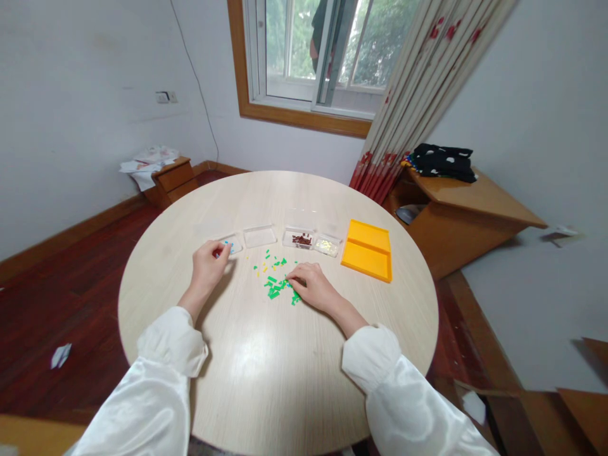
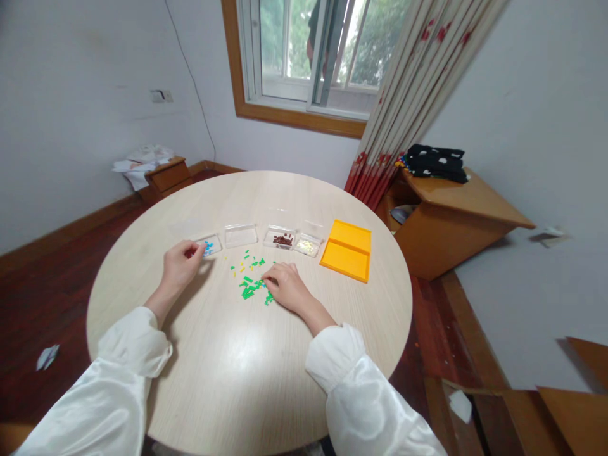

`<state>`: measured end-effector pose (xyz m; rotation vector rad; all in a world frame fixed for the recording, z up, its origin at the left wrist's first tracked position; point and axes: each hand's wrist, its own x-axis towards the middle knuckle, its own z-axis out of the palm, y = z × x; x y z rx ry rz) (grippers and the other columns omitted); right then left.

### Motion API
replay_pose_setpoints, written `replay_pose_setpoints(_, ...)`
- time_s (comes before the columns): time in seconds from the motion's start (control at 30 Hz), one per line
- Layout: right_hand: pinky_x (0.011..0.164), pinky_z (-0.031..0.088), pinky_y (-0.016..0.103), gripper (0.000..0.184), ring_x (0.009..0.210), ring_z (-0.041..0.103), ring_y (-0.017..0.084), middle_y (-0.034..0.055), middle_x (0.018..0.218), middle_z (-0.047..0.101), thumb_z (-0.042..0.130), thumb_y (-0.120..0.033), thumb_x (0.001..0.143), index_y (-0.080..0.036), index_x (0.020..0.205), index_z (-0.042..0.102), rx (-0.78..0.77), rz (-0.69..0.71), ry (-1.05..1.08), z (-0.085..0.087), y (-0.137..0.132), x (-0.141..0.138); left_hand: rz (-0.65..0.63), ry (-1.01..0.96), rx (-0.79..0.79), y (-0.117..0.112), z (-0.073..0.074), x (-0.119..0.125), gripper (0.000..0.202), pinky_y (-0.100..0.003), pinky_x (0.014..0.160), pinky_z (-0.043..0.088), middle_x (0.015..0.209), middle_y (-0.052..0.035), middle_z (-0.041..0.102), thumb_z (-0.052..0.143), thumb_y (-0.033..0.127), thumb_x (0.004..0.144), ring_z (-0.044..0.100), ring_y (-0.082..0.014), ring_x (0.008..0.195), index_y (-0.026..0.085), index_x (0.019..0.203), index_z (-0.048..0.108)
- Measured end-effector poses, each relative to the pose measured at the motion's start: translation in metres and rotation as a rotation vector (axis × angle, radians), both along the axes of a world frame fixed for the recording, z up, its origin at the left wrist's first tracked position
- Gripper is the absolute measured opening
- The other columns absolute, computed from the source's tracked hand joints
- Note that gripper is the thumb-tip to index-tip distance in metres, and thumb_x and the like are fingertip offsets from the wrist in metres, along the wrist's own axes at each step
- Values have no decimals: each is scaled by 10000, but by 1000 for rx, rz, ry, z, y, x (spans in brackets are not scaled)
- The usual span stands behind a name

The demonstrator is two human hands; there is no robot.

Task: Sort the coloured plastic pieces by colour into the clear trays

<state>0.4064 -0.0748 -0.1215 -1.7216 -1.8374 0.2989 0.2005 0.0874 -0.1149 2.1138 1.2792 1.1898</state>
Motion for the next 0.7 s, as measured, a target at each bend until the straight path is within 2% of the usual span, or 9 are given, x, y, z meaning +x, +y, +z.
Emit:
replay_pose_setpoints(0.13,796,301,330,153,867,551,170,49,868,672,542,-145,855,-200,878,683,-18,35,-46,0,-1,1,-62,33,25,-7,0,6,248,-253,559,347,557,8,485,500,322,755,442,-125,558,185,548,478)
replay_pose_setpoints(0.33,796,305,332,159,880,547,174,50,881,673,550,-137,850,-197,905,687,-29,38,-67,1,-1,1,-193,81,25,-16,-5,16,171,-266,584,366,613,-13,545,508,279,756,460,-136,575,164,659,590)
replay_pose_setpoints(0.5,797,305,334,161,902,537,178,51,902,668,555,-162,858,-206,947,682,-29,57,-78,2,0,0,-348,104,41,-30,-9,27,155,-281,669,415,750,-42,595,499,207,778,510,-152,682,161,797,646)
replay_pose_setpoints(0.7,795,305,339,164,923,525,182,57,924,655,573,-178,853,-203,979,675,-32,25,-93,2,0,-1,-461,106,18,-41,-13,34,144,-295,716,441,818,-47,577,527,243,807,537,-165,770,172,843,648)
